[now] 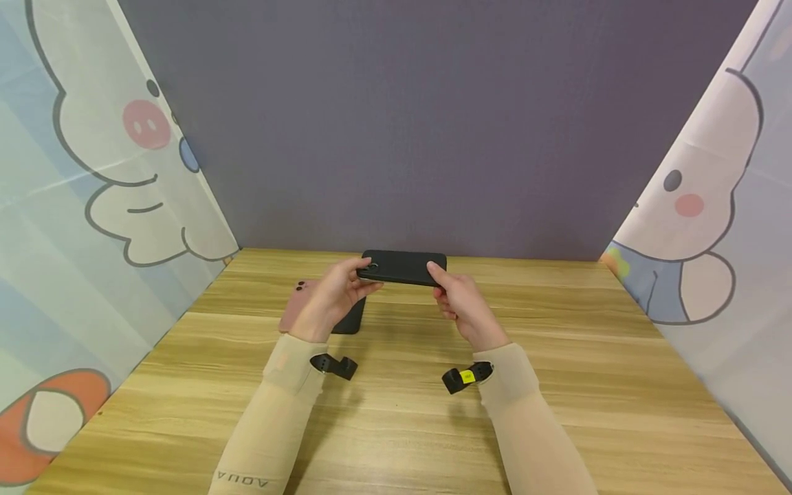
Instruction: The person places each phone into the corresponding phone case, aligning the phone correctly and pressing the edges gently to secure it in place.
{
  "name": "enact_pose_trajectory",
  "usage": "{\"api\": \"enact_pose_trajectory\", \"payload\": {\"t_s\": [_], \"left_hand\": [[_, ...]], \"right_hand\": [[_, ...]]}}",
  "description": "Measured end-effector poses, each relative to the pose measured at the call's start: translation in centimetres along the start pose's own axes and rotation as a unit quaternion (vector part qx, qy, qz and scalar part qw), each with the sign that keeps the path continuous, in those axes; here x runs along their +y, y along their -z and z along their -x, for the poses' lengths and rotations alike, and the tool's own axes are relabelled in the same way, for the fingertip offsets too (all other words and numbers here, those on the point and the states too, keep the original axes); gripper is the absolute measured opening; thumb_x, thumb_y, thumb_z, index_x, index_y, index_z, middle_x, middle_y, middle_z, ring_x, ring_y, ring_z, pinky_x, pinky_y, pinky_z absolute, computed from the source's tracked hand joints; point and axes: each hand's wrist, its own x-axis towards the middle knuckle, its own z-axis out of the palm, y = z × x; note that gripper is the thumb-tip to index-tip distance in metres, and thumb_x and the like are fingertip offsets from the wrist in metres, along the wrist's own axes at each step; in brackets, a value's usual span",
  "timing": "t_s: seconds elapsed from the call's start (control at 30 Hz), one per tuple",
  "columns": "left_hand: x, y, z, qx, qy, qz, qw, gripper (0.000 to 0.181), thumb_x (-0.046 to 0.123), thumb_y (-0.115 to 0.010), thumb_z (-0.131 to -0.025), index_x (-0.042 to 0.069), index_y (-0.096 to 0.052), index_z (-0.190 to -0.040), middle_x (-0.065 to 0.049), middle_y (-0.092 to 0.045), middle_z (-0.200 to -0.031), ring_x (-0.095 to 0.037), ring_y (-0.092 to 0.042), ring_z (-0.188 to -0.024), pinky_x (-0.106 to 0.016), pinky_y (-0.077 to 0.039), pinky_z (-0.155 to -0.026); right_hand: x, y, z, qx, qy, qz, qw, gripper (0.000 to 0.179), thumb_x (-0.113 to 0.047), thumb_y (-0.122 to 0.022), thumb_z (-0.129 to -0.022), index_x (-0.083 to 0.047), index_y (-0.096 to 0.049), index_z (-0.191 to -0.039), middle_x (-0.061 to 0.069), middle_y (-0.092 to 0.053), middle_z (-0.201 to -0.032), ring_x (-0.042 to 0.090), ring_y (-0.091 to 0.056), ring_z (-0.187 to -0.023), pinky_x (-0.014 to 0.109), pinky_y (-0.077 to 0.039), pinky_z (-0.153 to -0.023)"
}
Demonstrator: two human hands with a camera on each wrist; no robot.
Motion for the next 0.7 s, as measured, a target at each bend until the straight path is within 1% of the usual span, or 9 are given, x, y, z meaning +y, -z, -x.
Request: {"api": "enact_pose_trajectory", "payload": {"t_s": [0.13, 0.2, 0.27, 0.33, 0.43, 0.53, 0.6, 0.67, 0.7], "left_hand": [[0.1, 0.03, 0.04, -0.002, -0.004, -0.003, 1.0, 0.01, 0.011, -0.059, -0.103, 0.004, -0.065, -0.106, -0.005, -0.063, -0.087, -0.022, -0.065, -0.078, -0.042, -0.058, -0.091], [0.25, 0.1, 0.09, -0.004, -0.007, -0.002, 1.0, 0.011, 0.012, -0.06, -0.103, 0.006, -0.066, -0.095, -0.003, -0.06, -0.077, -0.022, -0.064, -0.074, -0.042, -0.058, -0.091], [0.34, 0.18, 0.1, -0.005, -0.009, 0.001, 0.9999, 0.02, 0.012, -0.061, -0.102, 0.009, -0.063, -0.082, -0.002, -0.053, -0.068, -0.021, -0.062, -0.07, -0.043, -0.058, -0.091], [0.4, 0.19, 0.14, -0.007, -0.011, 0.0, 0.9999, 0.027, 0.011, -0.062, -0.102, 0.011, -0.062, -0.075, -0.001, -0.052, -0.066, -0.019, -0.059, -0.067, -0.045, -0.057, -0.092], [0.41, 0.21, 0.13, -0.007, -0.014, -0.005, 0.9999, 0.036, 0.011, -0.064, -0.101, 0.012, -0.055, -0.067, -0.001, -0.047, -0.061, -0.019, -0.056, -0.063, -0.048, -0.055, -0.095], [0.35, 0.13, 0.13, -0.004, -0.024, -0.014, 0.9996, 0.026, 0.012, -0.066, -0.1, 0.009, -0.064, -0.074, -0.001, -0.058, -0.072, -0.019, -0.062, -0.07, -0.05, -0.055, -0.095], [0.3, 0.05, 0.18, 0.003, -0.032, -0.017, 0.9993, 0.021, 0.011, -0.068, -0.099, 0.007, -0.065, -0.079, -0.004, -0.062, -0.081, -0.02, -0.065, -0.076, -0.05, -0.056, -0.093], [0.22, -0.06, 0.21, 0.008, -0.041, -0.021, 0.9989, 0.017, 0.009, -0.068, -0.099, 0.004, -0.065, -0.082, -0.007, -0.063, -0.091, -0.022, -0.067, -0.08, -0.048, -0.057, -0.091], [0.17, -0.09, 0.22, 0.013, -0.044, -0.023, 0.9987, 0.02, 0.008, -0.069, -0.098, 0.004, -0.062, -0.08, -0.008, -0.061, -0.09, -0.023, -0.066, -0.079, -0.046, -0.058, -0.089]], "right_hand": [[0.09, 0.09, -0.01, -0.008, 0.001, 0.007, 0.9999, 0.05, -0.048, -0.059, -0.102, -0.016, -0.053, -0.065, -0.005, -0.037, -0.055, 0.01, -0.029, -0.047, 0.023, -0.027, -0.048], [0.14, 0.12, -0.09, -0.018, -0.001, 0.014, 0.9997, 0.05, -0.049, -0.058, -0.102, -0.014, -0.054, -0.066, -0.004, -0.04, -0.057, 0.011, -0.031, -0.048, 0.024, -0.03, -0.05], [0.2, 0.15, -0.18, -0.023, -0.005, 0.021, 0.9995, 0.05, -0.051, -0.057, -0.102, -0.013, -0.056, -0.068, -0.003, -0.042, -0.059, 0.011, -0.034, -0.05, 0.025, -0.032, -0.051], [0.25, 0.18, -0.25, -0.024, -0.008, 0.03, 0.9992, 0.051, -0.052, -0.056, -0.102, -0.012, -0.057, -0.07, -0.002, -0.044, -0.06, 0.012, -0.035, -0.051, 0.025, -0.033, -0.052], [0.29, 0.25, -0.26, -0.022, -0.01, 0.041, 0.9989, 0.051, -0.053, -0.054, -0.103, -0.012, -0.056, -0.072, -0.003, -0.043, -0.061, 0.012, -0.036, -0.052, 0.026, -0.034, -0.053], [0.3, 0.29, -0.2, -0.018, -0.01, 0.044, 0.9988, 0.053, -0.053, -0.054, -0.103, -0.012, -0.054, -0.07, -0.003, -0.041, -0.059, 0.012, -0.035, -0.051, 0.027, -0.033, -0.054], [0.3, 0.32, -0.17, -0.023, -0.006, 0.042, 0.9988, 0.053, -0.053, -0.052, -0.103, -0.012, -0.052, -0.069, -0.004, -0.038, -0.058, 0.011, -0.034, -0.05, 0.027, -0.031, -0.053], [0.29, 0.32, -0.12, -0.02, -0.006, 0.036, 0.9991, 0.054, -0.053, -0.052, -0.103, -0.012, -0.051, -0.069, -0.004, -0.036, -0.057, 0.01, -0.032, -0.049, 0.026, -0.029, -0.051], [0.28, 0.33, -0.1, -0.019, -0.007, 0.033, 0.9993, 0.054, -0.053, -0.052, -0.104, -0.012, -0.05, -0.069, -0.004, -0.035, -0.057, 0.01, -0.031, -0.048, 0.025, -0.028, -0.05]]}}
